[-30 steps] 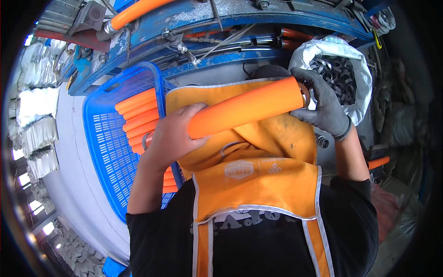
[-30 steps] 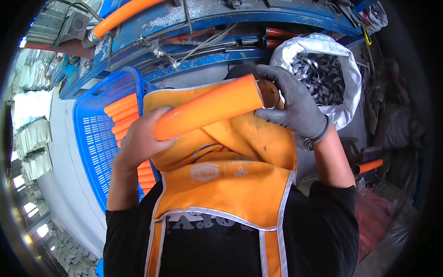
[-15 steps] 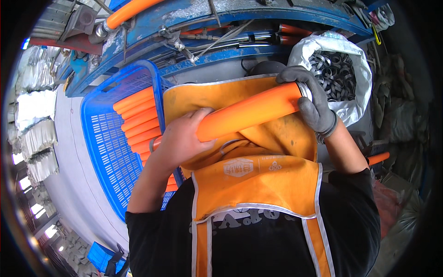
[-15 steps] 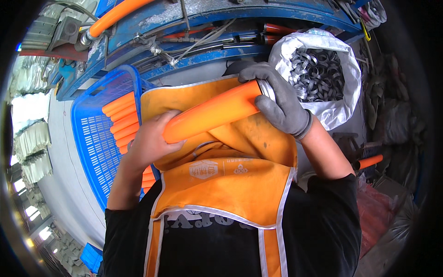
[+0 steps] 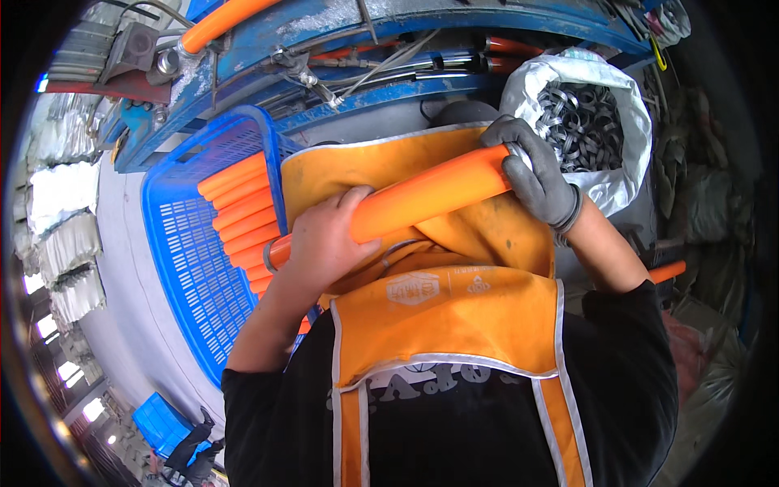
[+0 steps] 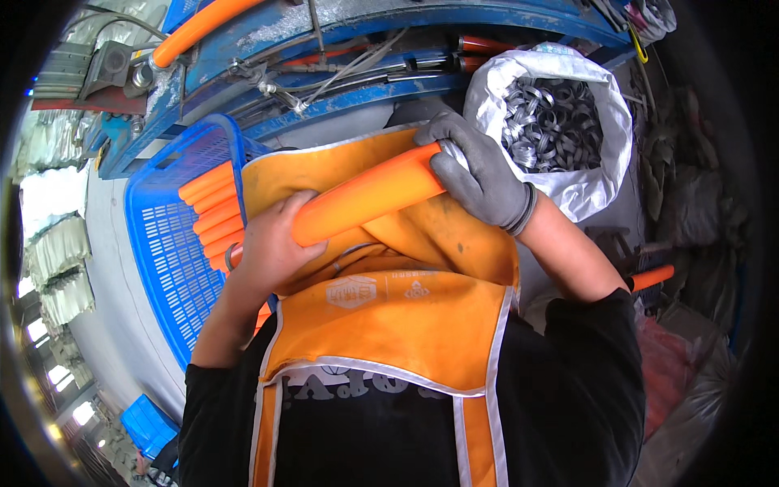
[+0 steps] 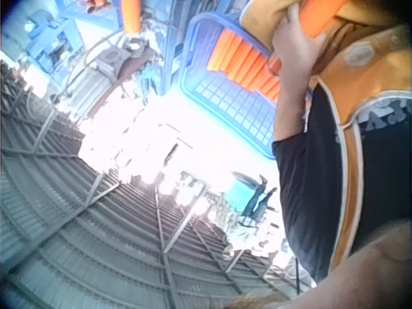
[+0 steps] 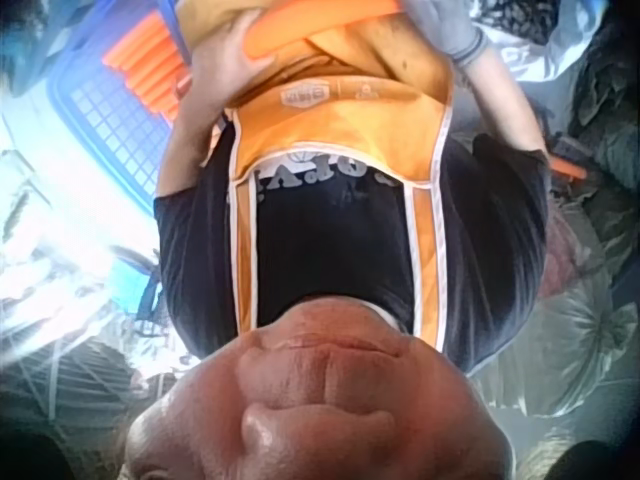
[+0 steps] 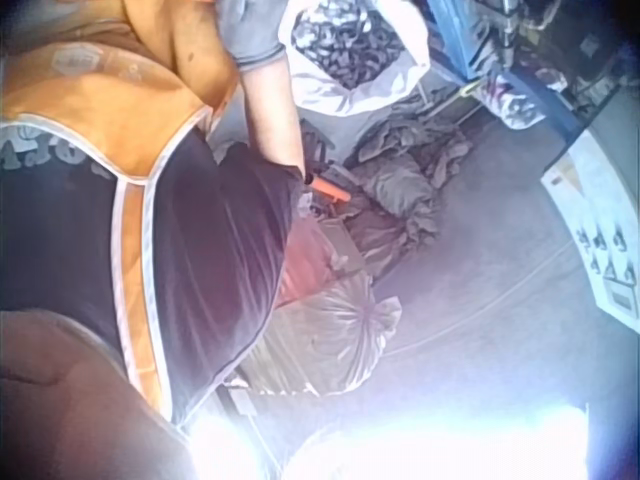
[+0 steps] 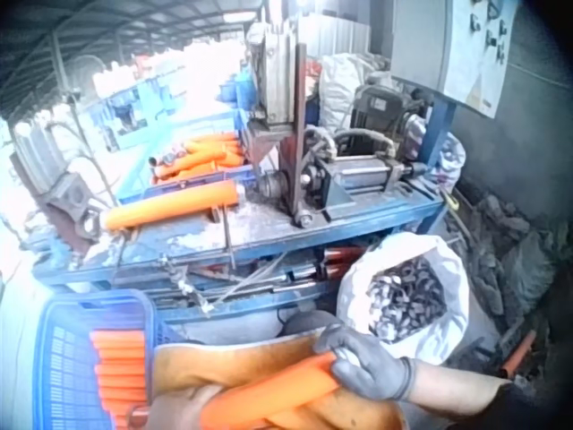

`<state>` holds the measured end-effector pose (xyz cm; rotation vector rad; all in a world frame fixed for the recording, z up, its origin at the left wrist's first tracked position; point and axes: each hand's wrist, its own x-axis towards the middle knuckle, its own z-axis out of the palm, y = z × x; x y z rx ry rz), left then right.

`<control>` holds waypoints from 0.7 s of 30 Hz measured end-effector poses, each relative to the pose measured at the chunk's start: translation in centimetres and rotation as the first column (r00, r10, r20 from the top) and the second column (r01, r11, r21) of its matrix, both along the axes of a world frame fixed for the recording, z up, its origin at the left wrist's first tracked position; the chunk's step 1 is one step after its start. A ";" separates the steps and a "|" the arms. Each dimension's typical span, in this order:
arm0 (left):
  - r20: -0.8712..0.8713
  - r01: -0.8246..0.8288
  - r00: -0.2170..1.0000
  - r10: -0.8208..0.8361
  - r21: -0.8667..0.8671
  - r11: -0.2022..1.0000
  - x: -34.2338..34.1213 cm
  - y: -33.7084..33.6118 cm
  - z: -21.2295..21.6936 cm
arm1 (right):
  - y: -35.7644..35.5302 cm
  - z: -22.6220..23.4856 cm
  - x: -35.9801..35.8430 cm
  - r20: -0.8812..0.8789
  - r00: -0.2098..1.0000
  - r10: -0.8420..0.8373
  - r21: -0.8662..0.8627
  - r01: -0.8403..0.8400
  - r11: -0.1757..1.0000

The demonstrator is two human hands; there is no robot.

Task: The person assembles metal end caps onto orange cylinders using a manual industrial press, pressing each cap onto a cylinder until it is secured.

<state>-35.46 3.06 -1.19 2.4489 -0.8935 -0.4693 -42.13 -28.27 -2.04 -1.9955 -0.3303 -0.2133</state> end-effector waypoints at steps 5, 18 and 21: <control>0.119 0.014 0.993 -0.015 0.007 1.000 1.6 0.8 0.9 | 0.1 0.2 0.7 -0.242 0.970 0.033 0.381 0.063 0.922; 0.533 -0.100 0.829 0.167 -0.151 0.983 11.3 5.2 7.3 | -22.5 -19.5 -1.7 -0.374 0.666 -0.645 -0.895 -0.077 0.439; 0.648 -0.004 0.755 0.106 -0.156 0.988 15.4 3.0 7.0 | -29.2 -31.1 -10.4 -0.498 0.801 -0.333 -0.832 -0.334 0.443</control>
